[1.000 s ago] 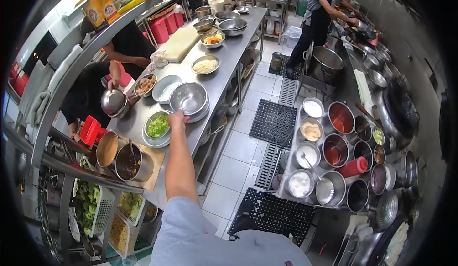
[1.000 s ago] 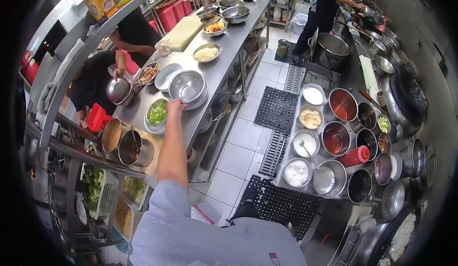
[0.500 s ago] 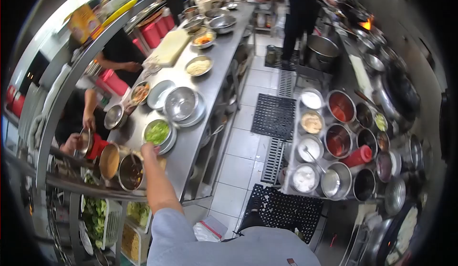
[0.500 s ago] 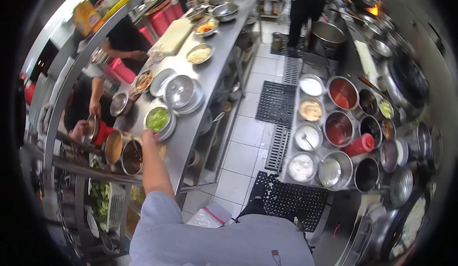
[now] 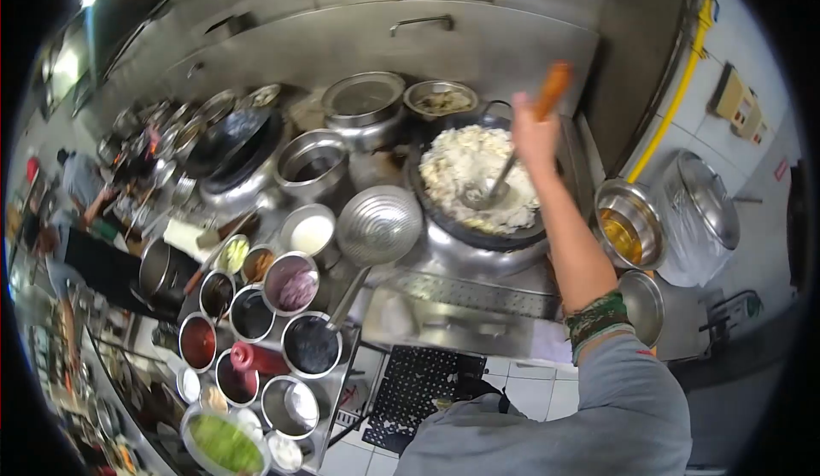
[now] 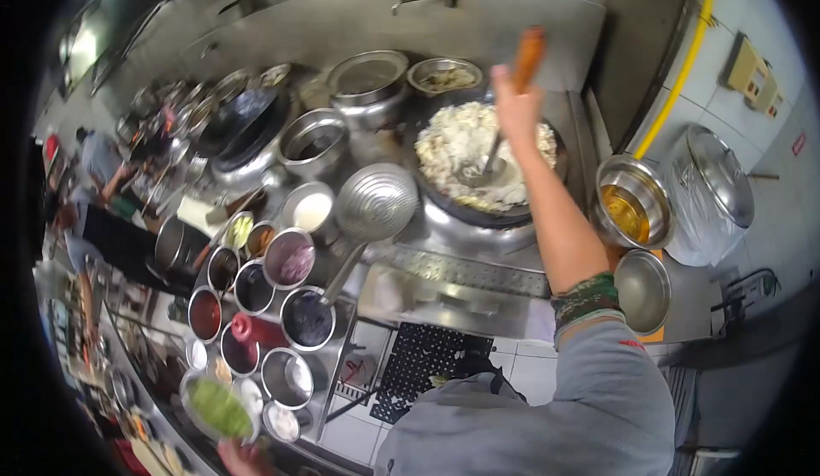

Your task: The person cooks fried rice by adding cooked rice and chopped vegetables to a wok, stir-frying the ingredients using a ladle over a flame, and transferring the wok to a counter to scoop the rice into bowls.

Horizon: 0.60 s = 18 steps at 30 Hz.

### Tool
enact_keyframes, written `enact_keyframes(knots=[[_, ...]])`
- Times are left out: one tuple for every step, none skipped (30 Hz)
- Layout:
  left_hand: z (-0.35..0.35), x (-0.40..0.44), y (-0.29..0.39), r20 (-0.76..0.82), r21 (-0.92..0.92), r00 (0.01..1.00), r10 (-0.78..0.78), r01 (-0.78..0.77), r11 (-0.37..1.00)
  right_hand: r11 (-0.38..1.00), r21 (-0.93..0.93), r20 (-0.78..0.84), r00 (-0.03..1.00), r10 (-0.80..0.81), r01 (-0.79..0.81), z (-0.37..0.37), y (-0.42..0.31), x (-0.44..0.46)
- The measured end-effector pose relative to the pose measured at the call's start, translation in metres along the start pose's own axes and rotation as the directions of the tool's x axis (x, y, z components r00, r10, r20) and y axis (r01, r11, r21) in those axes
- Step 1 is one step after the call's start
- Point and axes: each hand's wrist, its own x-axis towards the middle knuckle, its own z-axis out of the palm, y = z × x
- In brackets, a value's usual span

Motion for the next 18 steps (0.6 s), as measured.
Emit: enact_keyframes(knots=[[0.057, 0.002, -0.016, 0.171, 0.011, 0.981, -0.094, 0.093, 0.996, 1.000, -0.015, 0.128, 0.992, -0.020, 0.023, 0.005, -0.004, 0.005], [0.114, 0.005, -0.031, 0.344, 0.077, 0.926, -0.155, 0.137, 0.988, 0.987, 0.016, 0.214, 0.964, -0.160, 0.160, 0.018, 0.000, 0.022], [0.174, -0.005, -0.043, 0.394, 0.061, 0.890, -0.230, 0.225, 0.972, 0.997, 0.064, 0.246, 0.967, -0.065, 0.051, 0.019, 0.001, 0.046], [0.223, -0.008, -0.056, 0.470, 0.114, 0.824, -0.316, 0.298, 0.948, 0.992, 0.110, 0.285, 0.958, 0.024, -0.057, 0.014, -0.007, 0.068], [0.274, -0.006, -0.079, 0.547, 0.151, 0.767, -0.336, 0.304, 0.941, 0.982, 0.132, 0.269, 0.958, 0.095, -0.135, -0.005, -0.032, 0.076], [0.317, -0.008, -0.092, 0.609, 0.178, 0.717, -0.340, 0.295, 0.939, 0.965, 0.155, 0.269, 0.949, 0.163, -0.210, -0.025, -0.053, 0.076], [0.353, 0.004, -0.121, 0.612, 0.238, 0.705, -0.358, 0.268, 0.934, 0.949, 0.225, 0.297, 0.943, 0.149, -0.221, -0.041, -0.047, 0.074], [0.386, 0.021, -0.153, 0.620, 0.300, 0.688, -0.378, 0.237, 0.924, 0.982, -0.034, 0.171, 0.967, 0.188, -0.185, -0.037, -0.008, 0.063], [0.417, 0.031, -0.172, 0.618, 0.347, 0.685, -0.387, 0.204, 0.915, 0.982, 0.128, 0.193, 0.975, 0.112, -0.138, -0.031, 0.015, 0.052], [0.442, 0.038, -0.188, 0.614, 0.387, 0.683, -0.395, 0.175, 0.905, 0.954, 0.287, 0.208, 0.978, 0.026, -0.087, -0.024, 0.032, 0.047], [0.451, 0.043, -0.202, 0.618, 0.394, 0.675, -0.403, 0.178, 0.902, 0.958, 0.273, 0.223, 0.974, 0.026, -0.088, -0.020, 0.046, 0.064], [0.461, 0.048, -0.208, 0.606, 0.485, 0.673, -0.423, 0.109, 0.868, 0.960, 0.267, 0.211, 0.977, 0.031, -0.088, -0.025, 0.028, 0.067], [0.475, 0.055, -0.214, 0.600, 0.559, 0.673, -0.433, 0.035, 0.828, 0.938, 0.287, 0.191, 0.971, 0.143, -0.195, -0.032, 0.007, 0.078], [0.480, 0.042, -0.207, 0.677, 0.530, 0.722, -0.144, -0.343, 0.776, 0.905, 0.302, 0.186, 0.950, 0.253, -0.300, -0.038, -0.018, 0.088], [0.469, 0.018, -0.193, 0.741, 0.480, 0.658, 0.135, -0.659, 0.579, 0.932, 0.264, 0.128, 0.967, 0.221, -0.248, -0.051, -0.028, 0.090], [0.462, -0.023, -0.174, 0.823, 0.273, 0.504, 0.261, -0.755, 0.597, 0.910, 0.320, 0.163, 0.961, 0.223, -0.265, -0.062, -0.023, 0.086], [0.464, -0.074, -0.152, 0.860, 0.039, 0.324, 0.394, -0.812, 0.583, 0.884, 0.380, 0.156, 0.961, 0.229, -0.272, -0.054, 0.001, 0.076], [0.467, -0.113, -0.128, 0.853, -0.271, -0.020, 0.522, -0.871, 0.410, 0.856, 0.429, 0.158, 0.957, 0.243, -0.288, -0.044, 0.022, 0.061]])
